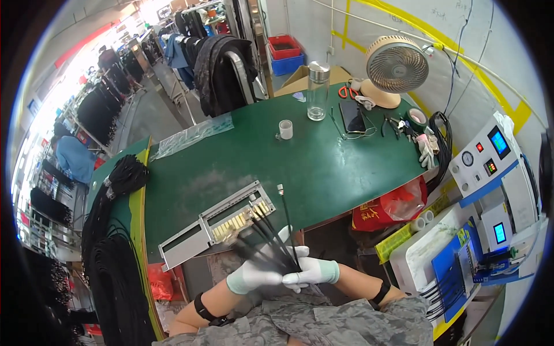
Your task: Assembling electrical wiring harnesses by inserting individual cable ends into a metal alignment fixture.
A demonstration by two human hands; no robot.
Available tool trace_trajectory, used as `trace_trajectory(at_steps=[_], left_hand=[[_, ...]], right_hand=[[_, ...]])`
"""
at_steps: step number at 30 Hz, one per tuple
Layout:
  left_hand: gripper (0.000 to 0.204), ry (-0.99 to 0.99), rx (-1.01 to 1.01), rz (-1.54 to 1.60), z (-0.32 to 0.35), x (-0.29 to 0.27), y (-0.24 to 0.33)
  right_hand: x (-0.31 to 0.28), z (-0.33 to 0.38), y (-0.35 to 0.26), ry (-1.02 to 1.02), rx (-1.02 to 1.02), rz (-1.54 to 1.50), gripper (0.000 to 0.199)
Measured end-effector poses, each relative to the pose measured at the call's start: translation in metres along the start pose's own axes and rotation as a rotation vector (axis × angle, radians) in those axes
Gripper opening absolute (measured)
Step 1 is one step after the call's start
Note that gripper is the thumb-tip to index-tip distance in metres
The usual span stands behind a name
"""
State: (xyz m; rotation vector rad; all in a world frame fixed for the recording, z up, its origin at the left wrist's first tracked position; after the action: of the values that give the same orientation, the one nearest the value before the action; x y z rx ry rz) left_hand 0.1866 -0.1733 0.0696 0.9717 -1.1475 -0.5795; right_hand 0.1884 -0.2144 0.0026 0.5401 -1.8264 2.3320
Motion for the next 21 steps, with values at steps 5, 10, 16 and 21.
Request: trace_trajectory(at_steps=[5, 10, 16, 21], left_hand=[[0.032, 0.099, -0.059, -0.077, -0.006, -0.038, -0.002], [0.04, 0.37, 0.227, 0.145, 0.007, -0.094, 0.084], [0.044, 0.409, 0.48, 0.606, 0.061, -0.219, 0.173], [0.04, 0.73, 0.623, 0.781, 0.121, -0.309, 0.187]], right_hand=[[0.009, -0.022, -0.011, 0.101, -0.079, 0.171, 0.029], [-0.048, -0.022, 0.028, 0.545, -0.168, 0.918, 0.028], [-0.101, 0.03, -0.035, 0.951, -0.142, 1.334, 0.025], [-0.042, -0.031, -0.216, 0.839, -0.676, 1.846, 0.028]])
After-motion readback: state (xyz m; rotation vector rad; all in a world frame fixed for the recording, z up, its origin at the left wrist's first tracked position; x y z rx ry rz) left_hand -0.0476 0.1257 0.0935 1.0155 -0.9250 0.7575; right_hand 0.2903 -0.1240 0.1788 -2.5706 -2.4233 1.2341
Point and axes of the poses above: each hand's wrist, its own z-axis away from the middle knuckle, its own x-axis out of the palm, y = z × x, the point moved 10 cm from there along -z, towards the middle knuckle, and after that the axes turned 12 degrees about y, right-handed, at the moved point
